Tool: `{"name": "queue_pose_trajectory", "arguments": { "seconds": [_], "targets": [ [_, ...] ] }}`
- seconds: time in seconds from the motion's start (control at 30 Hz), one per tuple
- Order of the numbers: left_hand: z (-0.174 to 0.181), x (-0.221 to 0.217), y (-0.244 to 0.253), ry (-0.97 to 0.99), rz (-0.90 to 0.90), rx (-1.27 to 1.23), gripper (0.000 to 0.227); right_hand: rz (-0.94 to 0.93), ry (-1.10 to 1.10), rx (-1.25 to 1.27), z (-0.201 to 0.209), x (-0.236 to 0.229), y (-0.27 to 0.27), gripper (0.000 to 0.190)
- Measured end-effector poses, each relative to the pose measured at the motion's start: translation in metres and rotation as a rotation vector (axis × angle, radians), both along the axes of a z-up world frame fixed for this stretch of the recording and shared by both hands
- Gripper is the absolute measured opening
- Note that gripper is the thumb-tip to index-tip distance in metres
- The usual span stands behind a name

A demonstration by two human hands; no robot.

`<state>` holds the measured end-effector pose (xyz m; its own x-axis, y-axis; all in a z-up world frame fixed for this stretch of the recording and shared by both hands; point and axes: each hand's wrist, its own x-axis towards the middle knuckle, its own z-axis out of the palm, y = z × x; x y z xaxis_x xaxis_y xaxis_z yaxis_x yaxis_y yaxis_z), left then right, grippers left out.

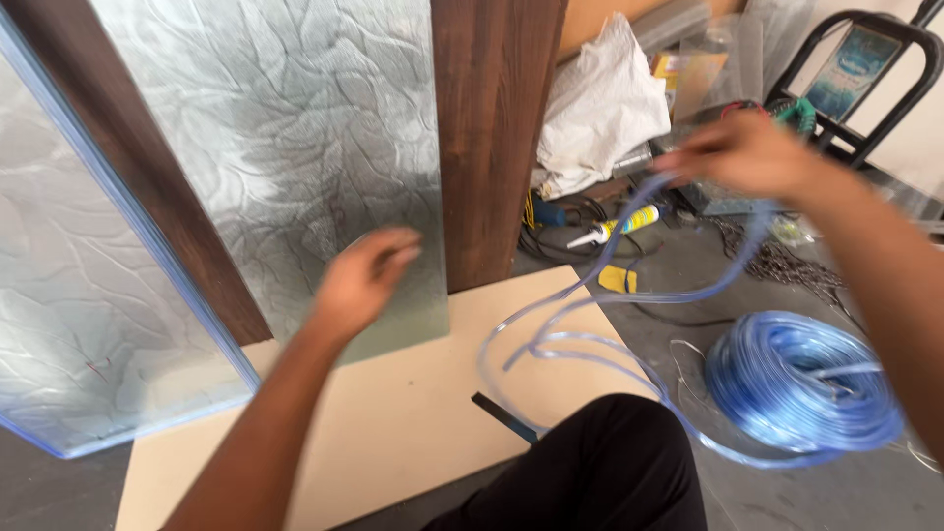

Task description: The person applies a blue plastic strip along the edges of textured glass panels. They use a utility knife to cut the strip to length and press it firmly onto the glass perimeter. The person works on multiple panels, measuring and cutting the strip for each side.

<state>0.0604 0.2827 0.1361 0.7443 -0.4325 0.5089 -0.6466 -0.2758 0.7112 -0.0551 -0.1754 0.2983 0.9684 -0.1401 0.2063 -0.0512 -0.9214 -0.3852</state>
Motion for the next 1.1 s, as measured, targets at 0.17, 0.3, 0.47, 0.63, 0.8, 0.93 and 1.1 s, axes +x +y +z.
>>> {"name": "queue_pose_trajectory", "arguments": {
  "seconds": [0.17, 0.3, 0.47, 0.63, 0.8, 0.93, 1.1],
  "targets": [
    [0.059, -0.008, -0.124, 0.074, -0.421, -0.259, 0.038, 0.175, 0.051, -0.105, 0.017, 0.027, 0.117, 0.039],
    [0.067, -0.011, -0.134, 0.400, -0.517, -0.285, 0.034, 0.247, -0.047, 0.003, 0.043, 0.031, 0.124, 0.040],
    [0.044, -0.034, -0.126, 0.625, -0.517, -0.410, 0.033, 0.233, -0.107, 0.049, 0.036, 0.051, 0.107, 0.038],
    [0.020, -0.048, -0.075, 0.135, -0.275, 0.031, 0.034, 0.027, -0.072, 0.044, 0.022, 0.057, 0.065, 0.039],
    [0.014, -0.055, -0.063, 0.419, -0.410, -0.135, 0.036, 0.083, -0.139, 0.094, 0.004, 0.077, 0.060, 0.040],
    [0.016, -0.048, -0.052, 0.730, -0.305, -0.215, 0.043, -0.037, -0.192, 0.049, 0.025, 0.080, 0.055, 0.038],
    [0.017, -0.024, 0.008, 0.534, -0.212, -0.172, 0.047, -0.224, -0.160, 0.081, 0.032, 0.068, 0.036, 0.039]
  ]
}}
